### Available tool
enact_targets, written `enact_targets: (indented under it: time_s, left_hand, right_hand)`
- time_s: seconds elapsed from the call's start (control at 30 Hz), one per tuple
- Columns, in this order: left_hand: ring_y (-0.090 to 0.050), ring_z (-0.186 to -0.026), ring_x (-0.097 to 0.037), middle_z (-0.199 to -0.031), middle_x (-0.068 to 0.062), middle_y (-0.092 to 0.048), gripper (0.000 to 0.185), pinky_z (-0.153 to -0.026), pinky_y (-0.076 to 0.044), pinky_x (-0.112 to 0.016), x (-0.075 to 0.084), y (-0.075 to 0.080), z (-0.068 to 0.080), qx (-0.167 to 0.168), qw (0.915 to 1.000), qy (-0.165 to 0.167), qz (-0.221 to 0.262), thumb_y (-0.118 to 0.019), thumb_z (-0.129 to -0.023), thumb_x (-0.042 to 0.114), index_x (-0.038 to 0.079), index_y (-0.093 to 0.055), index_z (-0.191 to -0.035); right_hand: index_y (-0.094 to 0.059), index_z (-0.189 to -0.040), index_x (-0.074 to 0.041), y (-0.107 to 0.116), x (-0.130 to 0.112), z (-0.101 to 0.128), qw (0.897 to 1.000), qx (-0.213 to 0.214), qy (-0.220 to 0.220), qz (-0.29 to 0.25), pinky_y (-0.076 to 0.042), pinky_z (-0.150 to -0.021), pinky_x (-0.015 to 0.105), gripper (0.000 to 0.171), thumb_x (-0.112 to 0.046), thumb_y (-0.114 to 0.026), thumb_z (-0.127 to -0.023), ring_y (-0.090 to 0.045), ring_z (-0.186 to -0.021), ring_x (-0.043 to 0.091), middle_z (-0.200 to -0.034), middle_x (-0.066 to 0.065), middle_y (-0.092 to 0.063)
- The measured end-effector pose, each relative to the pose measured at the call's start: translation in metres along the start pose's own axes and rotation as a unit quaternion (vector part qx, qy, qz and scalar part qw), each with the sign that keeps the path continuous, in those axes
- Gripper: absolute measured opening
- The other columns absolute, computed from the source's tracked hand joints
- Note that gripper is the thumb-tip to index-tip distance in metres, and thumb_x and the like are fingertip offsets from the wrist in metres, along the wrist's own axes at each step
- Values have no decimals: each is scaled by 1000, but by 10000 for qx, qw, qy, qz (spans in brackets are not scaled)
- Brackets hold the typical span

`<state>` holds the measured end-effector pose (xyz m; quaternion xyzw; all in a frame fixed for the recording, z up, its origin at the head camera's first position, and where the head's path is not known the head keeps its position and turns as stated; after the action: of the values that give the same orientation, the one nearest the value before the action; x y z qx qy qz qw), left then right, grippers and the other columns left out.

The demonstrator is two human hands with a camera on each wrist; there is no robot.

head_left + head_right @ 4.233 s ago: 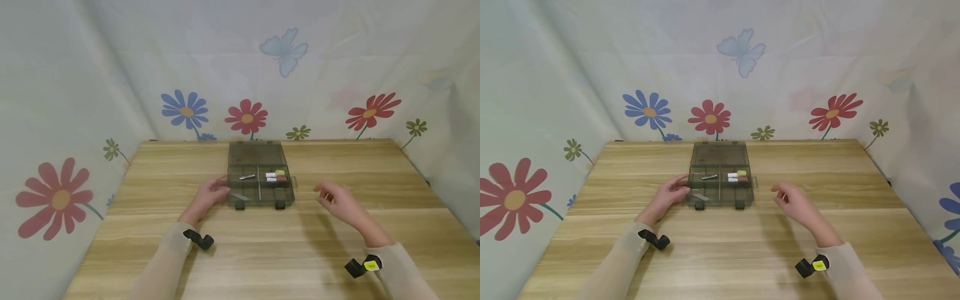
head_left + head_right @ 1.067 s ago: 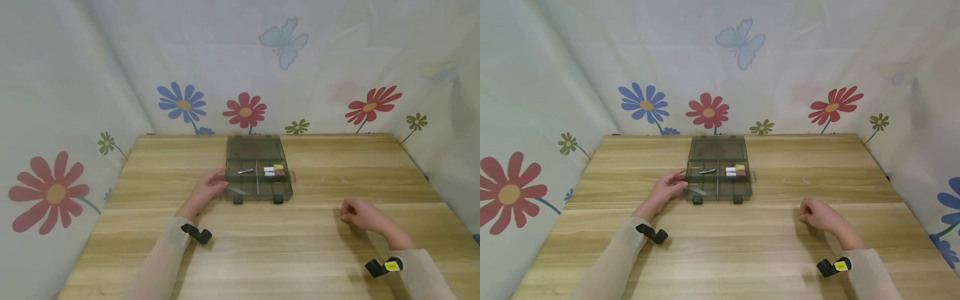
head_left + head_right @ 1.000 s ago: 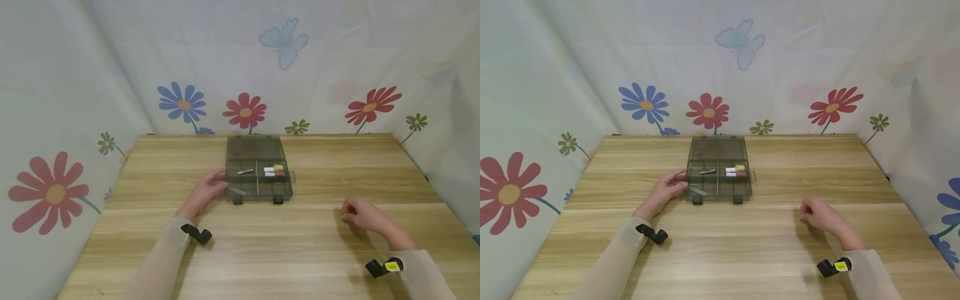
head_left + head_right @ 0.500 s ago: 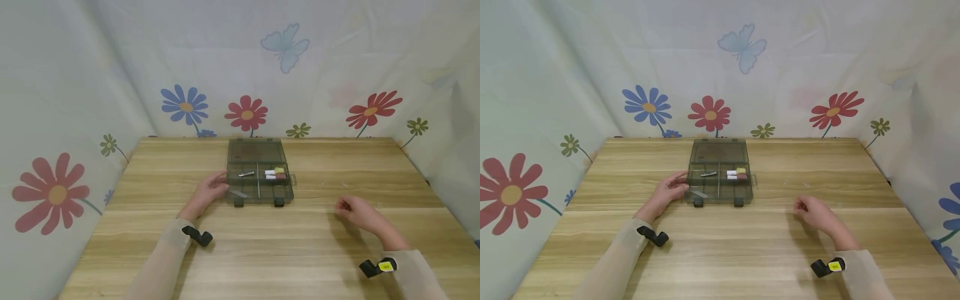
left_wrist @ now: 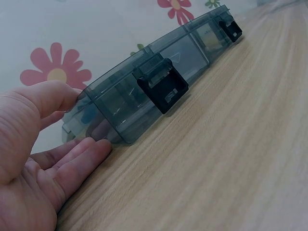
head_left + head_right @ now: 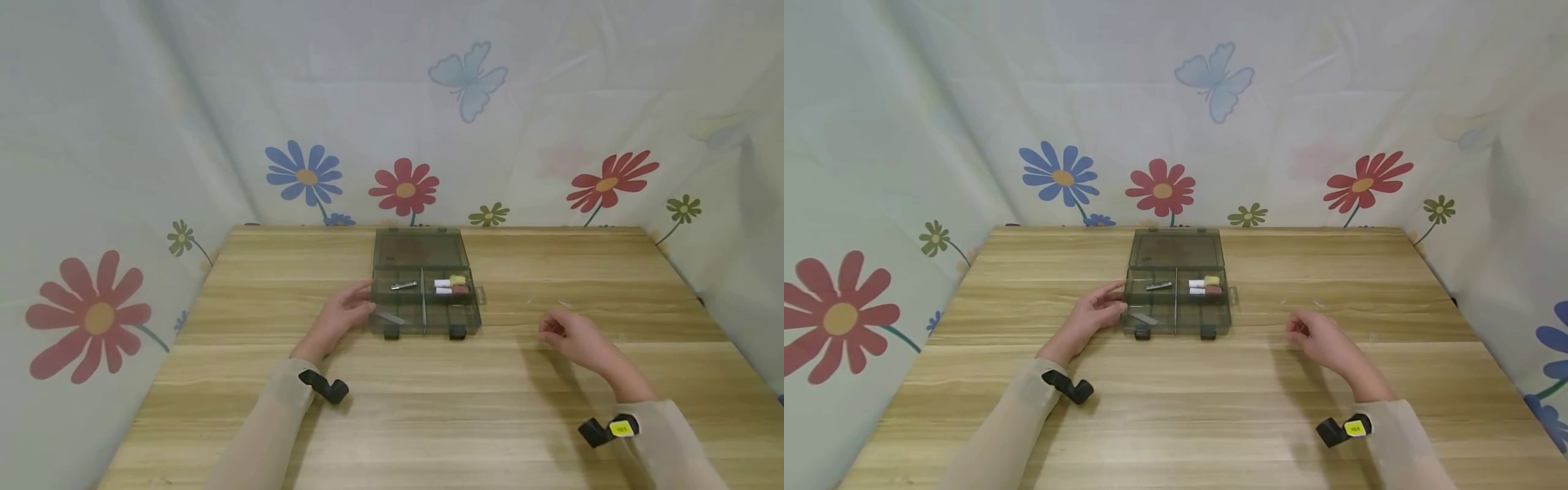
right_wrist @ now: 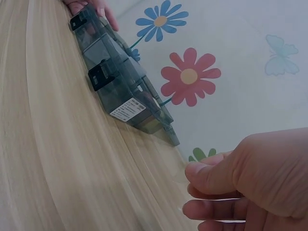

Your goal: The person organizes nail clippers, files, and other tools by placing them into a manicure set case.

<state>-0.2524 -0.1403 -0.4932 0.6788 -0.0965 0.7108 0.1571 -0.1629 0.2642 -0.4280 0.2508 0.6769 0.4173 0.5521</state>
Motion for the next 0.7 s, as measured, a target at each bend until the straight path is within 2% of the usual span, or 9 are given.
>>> enact_targets:
  time_s: [0.13, 0.23, 0.5, 0.7]
  left_hand:
    - [-49, -117, -31, -136, -22, -44, 59, -88, -48, -37, 13, -2, 6, -87, 10000, 20, 1, -63, -90, 15, 10, -37, -143]
    - [-49, -117, -32, -135, -22, -44, 58, -87, -48, -37, 16, -2, 8, -77, 10000, 16, -2, -63, -90, 15, 9, -38, -142]
    - [-51, -115, -27, -132, -15, -49, 60, -87, -49, -37, -5, 2, -2, 113, 9999, 0, -62, -66, -88, 22, 16, -41, -141]
    - [-52, -115, -26, -131, -14, -50, 60, -86, -49, -38, -7, 2, -3, 149, 9998, -44, -154, -67, -87, 25, 17, -42, -140]
  right_hand:
    - [-57, -84, -6, 1, -3, -5, 9998, 134, 145, 0, -45, -60, 29, 9, 1, -63, -86, -50, -71, 14, -77, 0, -55]
    - [-58, -84, -5, 2, -6, -10, 9996, 157, 219, -49, -46, -61, 30, 9, 1, -64, -85, -51, -72, 15, -77, 0, -56]
    - [-57, -85, -8, 2, -18, -19, 9997, 49, 151, -211, -46, -64, 32, 10, -1, -63, -87, -53, -74, 16, -78, 0, -56]
    - [-57, -87, -8, 0, -24, -25, 9993, 29, 186, -320, -47, -65, 34, 9, 0, -61, -88, -54, -75, 17, -80, 0, -57]
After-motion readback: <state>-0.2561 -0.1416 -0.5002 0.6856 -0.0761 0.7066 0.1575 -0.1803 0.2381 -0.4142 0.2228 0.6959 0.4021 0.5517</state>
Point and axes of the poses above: each hand's wrist, its own z-axis away from the middle knuckle, its own y-axis out of the back of the hand, x = y × z, the point moved 3 cm from there along -z, towards the middle knuckle
